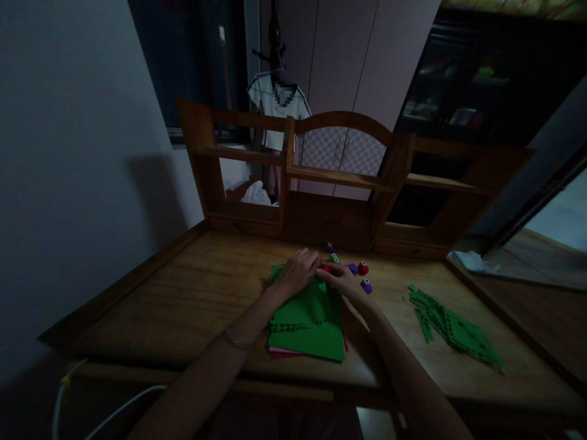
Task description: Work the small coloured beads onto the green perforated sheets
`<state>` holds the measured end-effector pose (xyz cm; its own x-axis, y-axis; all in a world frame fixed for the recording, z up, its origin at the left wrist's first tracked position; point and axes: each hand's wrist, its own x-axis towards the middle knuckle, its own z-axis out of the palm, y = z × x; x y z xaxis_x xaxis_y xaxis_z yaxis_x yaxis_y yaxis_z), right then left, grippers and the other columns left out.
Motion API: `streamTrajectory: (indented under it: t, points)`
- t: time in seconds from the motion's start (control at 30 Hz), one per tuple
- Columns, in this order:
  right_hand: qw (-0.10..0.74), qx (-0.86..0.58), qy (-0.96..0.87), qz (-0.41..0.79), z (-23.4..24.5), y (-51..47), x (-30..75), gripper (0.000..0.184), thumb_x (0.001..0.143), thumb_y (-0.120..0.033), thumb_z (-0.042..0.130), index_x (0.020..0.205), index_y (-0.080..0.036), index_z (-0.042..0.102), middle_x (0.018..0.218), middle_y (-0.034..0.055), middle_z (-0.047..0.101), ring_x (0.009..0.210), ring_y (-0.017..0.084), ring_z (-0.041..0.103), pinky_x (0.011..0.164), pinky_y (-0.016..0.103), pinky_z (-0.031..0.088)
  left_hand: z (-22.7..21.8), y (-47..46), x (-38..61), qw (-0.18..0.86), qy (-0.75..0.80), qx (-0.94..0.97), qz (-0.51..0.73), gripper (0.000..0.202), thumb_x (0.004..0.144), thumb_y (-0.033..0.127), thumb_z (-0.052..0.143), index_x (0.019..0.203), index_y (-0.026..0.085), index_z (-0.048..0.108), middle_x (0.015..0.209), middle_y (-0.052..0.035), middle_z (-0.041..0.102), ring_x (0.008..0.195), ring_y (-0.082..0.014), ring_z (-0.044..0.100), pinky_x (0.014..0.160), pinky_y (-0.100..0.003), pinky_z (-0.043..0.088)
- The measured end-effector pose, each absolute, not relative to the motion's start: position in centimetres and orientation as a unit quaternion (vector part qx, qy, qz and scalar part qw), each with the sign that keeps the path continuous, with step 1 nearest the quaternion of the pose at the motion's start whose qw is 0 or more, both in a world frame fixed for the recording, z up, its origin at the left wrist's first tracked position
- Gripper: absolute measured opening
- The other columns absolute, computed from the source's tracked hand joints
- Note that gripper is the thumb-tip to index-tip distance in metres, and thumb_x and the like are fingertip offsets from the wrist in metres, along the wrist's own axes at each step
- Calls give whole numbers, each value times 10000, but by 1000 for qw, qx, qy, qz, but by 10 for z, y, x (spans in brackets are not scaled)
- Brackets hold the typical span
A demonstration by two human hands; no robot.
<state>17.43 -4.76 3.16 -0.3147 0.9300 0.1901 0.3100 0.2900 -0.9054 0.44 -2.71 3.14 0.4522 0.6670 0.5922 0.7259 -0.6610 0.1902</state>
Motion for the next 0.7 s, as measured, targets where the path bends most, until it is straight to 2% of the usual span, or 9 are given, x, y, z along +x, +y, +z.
streamTrajectory:
  t: [0.7]
  points:
    - [405,-426,-665,461,32,-52,170,417,672,-560,644,778,-160,592,706,-5,540,628,120,486,575,242,372,33,-29,3,40,-395,-850,-347,285,957,315,293,785,179,474,809,-39,506,791,-169,476,722,-293,373]
